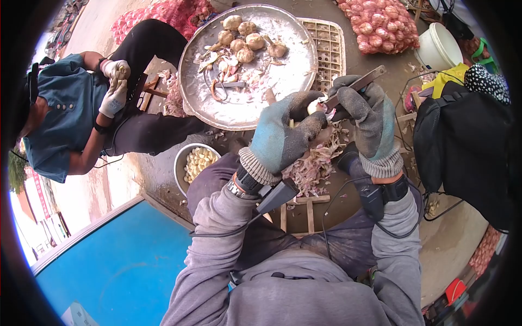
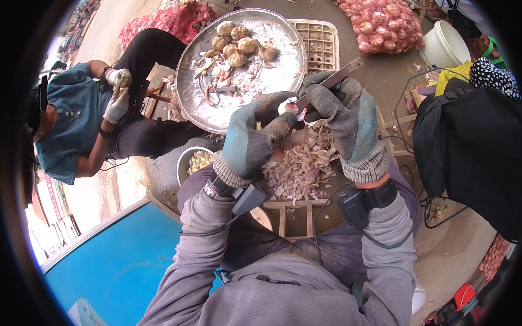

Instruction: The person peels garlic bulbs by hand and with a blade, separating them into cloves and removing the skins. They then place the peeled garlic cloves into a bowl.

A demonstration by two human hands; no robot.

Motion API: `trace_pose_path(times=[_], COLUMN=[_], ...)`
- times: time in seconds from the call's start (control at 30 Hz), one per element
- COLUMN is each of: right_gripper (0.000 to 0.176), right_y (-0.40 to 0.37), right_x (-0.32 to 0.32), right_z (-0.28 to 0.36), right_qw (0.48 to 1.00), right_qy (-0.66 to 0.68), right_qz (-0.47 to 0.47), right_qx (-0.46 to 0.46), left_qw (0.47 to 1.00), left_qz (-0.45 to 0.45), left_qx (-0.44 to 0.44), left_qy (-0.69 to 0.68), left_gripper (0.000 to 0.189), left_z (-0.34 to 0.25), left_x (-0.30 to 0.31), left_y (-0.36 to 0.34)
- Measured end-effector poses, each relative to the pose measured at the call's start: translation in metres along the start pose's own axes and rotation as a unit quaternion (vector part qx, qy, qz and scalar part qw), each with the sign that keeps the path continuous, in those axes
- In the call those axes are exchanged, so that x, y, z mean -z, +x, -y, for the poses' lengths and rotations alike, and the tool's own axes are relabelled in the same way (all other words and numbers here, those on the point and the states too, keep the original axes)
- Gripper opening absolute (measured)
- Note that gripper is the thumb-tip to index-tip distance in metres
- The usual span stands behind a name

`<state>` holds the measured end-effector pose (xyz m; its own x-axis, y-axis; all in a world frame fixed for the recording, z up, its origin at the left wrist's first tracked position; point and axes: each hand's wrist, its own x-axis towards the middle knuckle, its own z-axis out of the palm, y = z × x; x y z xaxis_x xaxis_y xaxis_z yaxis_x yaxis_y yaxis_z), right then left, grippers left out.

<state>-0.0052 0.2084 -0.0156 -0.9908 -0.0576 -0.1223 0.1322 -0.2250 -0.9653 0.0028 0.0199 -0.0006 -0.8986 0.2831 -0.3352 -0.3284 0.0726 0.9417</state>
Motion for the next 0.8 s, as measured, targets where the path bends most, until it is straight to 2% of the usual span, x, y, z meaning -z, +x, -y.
trace_pose_path(times=[0.07, 0.3, 0.37, 0.47, 0.5, 0.63, 0.7, 0.8], right_gripper=[0.035, 0.035, 0.033, 0.031, 0.031, 0.029, 0.029, 0.027], right_y=[0.001, 0.004, 0.002, 0.000, -0.001, -0.001, 0.000, -0.001], right_x=[0.004, 0.005, -0.004, -0.009, -0.010, -0.009, -0.010, -0.011], right_z=[-0.002, 0.000, 0.002, 0.002, 0.001, -0.003, -0.004, -0.005], right_qw=[1.000, 0.999, 0.994, 0.987, 0.987, 0.984, 0.983, 0.988], right_qy=[0.002, -0.033, -0.099, -0.142, -0.143, -0.158, -0.166, -0.144], right_qz=[-0.005, -0.004, 0.007, 0.038, 0.041, 0.060, 0.062, 0.055], right_qx=[-0.018, -0.003, 0.055, 0.061, 0.059, 0.050, 0.049, 0.025], left_qw=[0.999, 0.999, 0.998, 0.990, 0.981, 0.984, 0.961, 0.958], left_qz=[-0.024, -0.027, -0.024, -0.043, -0.058, -0.076, -0.095, -0.101], left_qx=[-0.025, -0.031, -0.029, -0.081, -0.112, -0.100, -0.152, -0.143], left_qy=[-0.009, -0.003, 0.054, 0.105, 0.145, 0.129, 0.209, 0.226], left_gripper=[0.034, 0.032, 0.028, 0.025, 0.024, 0.023, 0.022, 0.023], left_z=[-0.001, 0.009, 0.017, 0.025, 0.026, 0.029, 0.028, 0.027], left_x=[0.002, 0.005, 0.005, 0.008, 0.009, 0.007, 0.007, 0.008], left_y=[0.001, 0.003, 0.005, 0.008, 0.009, 0.009, 0.008, 0.008])
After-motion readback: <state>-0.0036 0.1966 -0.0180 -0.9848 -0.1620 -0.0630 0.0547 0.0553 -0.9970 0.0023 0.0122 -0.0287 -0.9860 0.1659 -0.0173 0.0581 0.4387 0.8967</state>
